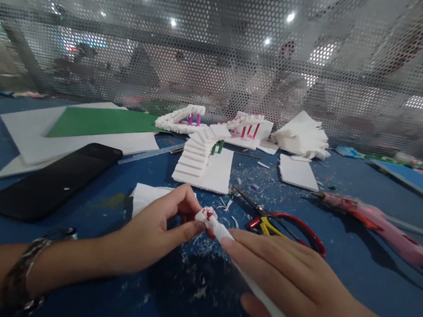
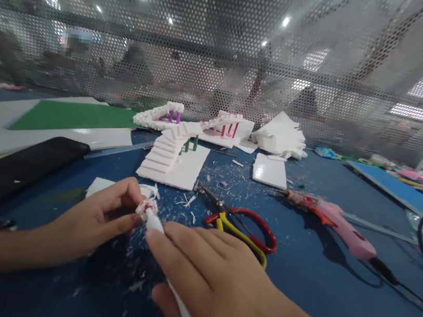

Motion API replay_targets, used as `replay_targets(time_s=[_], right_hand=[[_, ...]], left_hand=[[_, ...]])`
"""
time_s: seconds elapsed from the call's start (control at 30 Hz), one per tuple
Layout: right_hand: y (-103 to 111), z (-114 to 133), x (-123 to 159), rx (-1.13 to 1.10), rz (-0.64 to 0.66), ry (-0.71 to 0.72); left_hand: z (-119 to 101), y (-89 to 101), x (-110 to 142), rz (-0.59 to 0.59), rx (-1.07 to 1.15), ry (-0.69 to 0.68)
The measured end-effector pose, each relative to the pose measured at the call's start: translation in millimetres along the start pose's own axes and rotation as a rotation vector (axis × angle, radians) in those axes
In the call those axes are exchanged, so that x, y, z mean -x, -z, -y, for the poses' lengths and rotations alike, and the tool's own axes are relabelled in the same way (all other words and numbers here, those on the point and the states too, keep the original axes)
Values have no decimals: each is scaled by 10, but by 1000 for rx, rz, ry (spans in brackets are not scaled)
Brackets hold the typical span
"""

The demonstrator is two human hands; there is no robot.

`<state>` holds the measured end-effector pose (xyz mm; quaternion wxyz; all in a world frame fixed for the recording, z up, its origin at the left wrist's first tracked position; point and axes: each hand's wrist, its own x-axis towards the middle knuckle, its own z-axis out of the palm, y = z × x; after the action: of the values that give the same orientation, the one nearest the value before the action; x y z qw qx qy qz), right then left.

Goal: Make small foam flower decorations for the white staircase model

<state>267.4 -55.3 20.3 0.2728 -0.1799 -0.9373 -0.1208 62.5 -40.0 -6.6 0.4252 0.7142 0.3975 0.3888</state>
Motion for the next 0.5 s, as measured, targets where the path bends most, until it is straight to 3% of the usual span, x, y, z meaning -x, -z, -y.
replay_targets(time_s=[0.17, 0.33, 0.5], right_hand=[[-61, 5, 37, -17, -70, -91], [22, 33, -11, -66, 14, -14], [48, 28, -34, -83, 45, 34]], left_hand=[[13, -8, 15, 6, -65, -51], [13, 3, 30, -2, -192, -61], [-4, 5, 10, 13, -168, -22]])
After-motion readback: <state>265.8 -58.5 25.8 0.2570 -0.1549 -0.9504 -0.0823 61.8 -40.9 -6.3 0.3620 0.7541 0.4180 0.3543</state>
